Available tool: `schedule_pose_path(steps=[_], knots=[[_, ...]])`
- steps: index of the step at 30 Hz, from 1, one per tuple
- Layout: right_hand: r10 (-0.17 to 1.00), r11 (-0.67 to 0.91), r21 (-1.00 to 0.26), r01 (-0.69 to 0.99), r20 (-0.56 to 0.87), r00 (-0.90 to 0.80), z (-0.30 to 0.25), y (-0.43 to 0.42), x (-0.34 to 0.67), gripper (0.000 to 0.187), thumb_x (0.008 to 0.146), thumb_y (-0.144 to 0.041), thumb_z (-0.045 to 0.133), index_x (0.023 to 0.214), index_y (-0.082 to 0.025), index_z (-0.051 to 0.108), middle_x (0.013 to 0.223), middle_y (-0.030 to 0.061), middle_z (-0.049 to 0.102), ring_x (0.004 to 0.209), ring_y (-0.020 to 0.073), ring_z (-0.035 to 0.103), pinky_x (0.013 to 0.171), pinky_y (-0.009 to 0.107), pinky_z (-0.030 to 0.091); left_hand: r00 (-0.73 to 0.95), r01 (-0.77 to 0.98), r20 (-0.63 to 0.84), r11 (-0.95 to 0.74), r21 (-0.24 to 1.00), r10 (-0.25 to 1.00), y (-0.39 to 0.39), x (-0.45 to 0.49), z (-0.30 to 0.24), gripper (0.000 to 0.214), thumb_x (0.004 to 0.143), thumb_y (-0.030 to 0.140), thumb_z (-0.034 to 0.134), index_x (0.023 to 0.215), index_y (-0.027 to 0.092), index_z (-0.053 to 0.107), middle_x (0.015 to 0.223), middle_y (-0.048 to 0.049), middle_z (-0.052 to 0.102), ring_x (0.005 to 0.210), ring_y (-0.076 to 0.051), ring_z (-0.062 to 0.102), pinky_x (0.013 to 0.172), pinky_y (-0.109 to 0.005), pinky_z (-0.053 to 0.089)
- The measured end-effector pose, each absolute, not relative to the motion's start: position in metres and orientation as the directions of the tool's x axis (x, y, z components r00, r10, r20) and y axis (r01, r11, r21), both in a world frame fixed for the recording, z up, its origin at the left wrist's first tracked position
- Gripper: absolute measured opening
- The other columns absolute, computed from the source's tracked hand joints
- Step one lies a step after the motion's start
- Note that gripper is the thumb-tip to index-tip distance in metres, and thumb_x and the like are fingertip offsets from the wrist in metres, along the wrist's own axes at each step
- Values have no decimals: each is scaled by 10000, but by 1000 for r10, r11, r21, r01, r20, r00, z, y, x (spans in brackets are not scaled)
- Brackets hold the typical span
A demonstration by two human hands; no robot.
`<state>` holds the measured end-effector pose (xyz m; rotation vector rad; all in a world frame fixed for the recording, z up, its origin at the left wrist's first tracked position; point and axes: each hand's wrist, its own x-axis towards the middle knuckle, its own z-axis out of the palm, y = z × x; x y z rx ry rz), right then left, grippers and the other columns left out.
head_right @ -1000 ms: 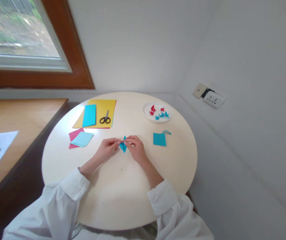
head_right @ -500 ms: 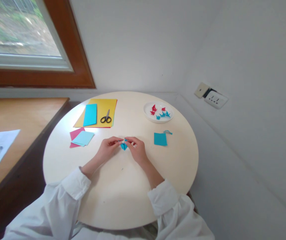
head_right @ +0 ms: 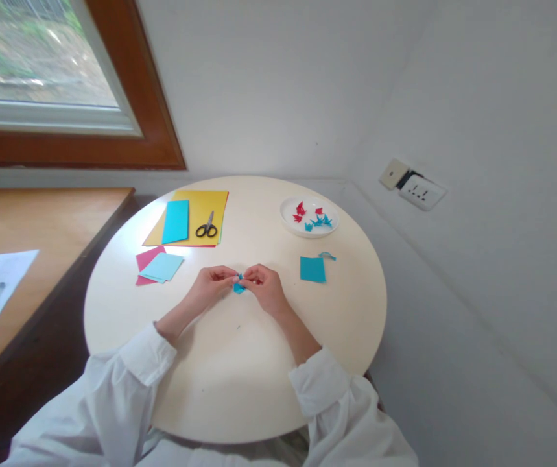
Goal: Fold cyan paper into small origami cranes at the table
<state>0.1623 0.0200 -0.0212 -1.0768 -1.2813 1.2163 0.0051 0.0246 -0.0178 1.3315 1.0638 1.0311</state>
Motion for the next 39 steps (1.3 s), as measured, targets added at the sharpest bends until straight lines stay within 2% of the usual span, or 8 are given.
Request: schedule_pose_path(steps=[5, 11, 19, 22, 26, 31, 39], knots=[[991, 74, -996, -47, 79, -111, -19, 20, 164, 306, 515, -377, 783, 606, -191, 558, 581, -32, 594, 535, 110, 542, 550, 255, 454, 247, 7, -41, 40, 999, 968, 25, 5, -19, 254, 628, 378, 716, 713, 139, 715, 638, -36, 664, 543, -110, 513, 515, -233, 363], [990, 62, -997, -45, 67, -128, -18, 19, 163, 289, 513, -369, 779, 611, -194, 572, 566, -32, 602, 520, 112, 543, 541, 260, 457, 271, -10, -83, 89, 996, 959, 25, 3, -19, 229, 628, 373, 709, 639, 144, 703, 556, -16, 612, 512, -102, 482, 477, -225, 347], [995, 88, -996, -25, 89, -43, -18, 21, 163, 187, 647, -355, 684, 694, -190, 612, 696, 13, 657, 668, 144, 602, 668, 290, 483, 203, -160, -105, 139, 977, 973, 24, 4, -12, 194, 651, 329, 699, 648, 136, 679, 622, -35, 634, 575, -112, 539, 540, -226, 418], [995, 98, -995, -33, 99, -25, -17, 21, 162, 218, 638, -360, 690, 752, -197, 600, 722, 10, 661, 683, 147, 616, 644, 283, 493, 141, -246, -95, 128, 961, 985, 24, 4, -6, 239, 640, 361, 706, 692, 132, 667, 691, -52, 654, 649, -133, 583, 627, -254, 467], [995, 41, -993, -111, 51, -82, -17, 17, 156, 380, 544, -282, 758, 871, -213, 578, 730, -5, 683, 713, 160, 659, 679, 303, 527, 81, -307, -82, 104, 946, 993, 24, 5, -4, 277, 591, 371, 743, 703, 134, 656, 684, -37, 652, 667, -139, 597, 676, -279, 482], [994, 36, -985, -166, 52, -97, -22, 14, 151, 378, 541, -229, 758, 882, -205, 598, 768, 16, 714, 762, 182, 680, 758, 349, 536, 45, -304, -79, 89, 948, 996, 23, 9, -7, 246, 586, 346, 750, 695, 143, 665, 671, -17, 657, 640, -123, 584, 644, -261, 459], [993, 45, -986, -162, 62, -103, -28, 15, 151, 312, 569, -182, 723, 873, -191, 654, 817, 29, 734, 799, 196, 687, 765, 349, 539, 35, -253, -45, 52, 966, 998, 21, 11, -7, 177, 602, 284, 739, 675, 140, 665, 637, -7, 647, 597, -111, 553, 598, -249, 421]])
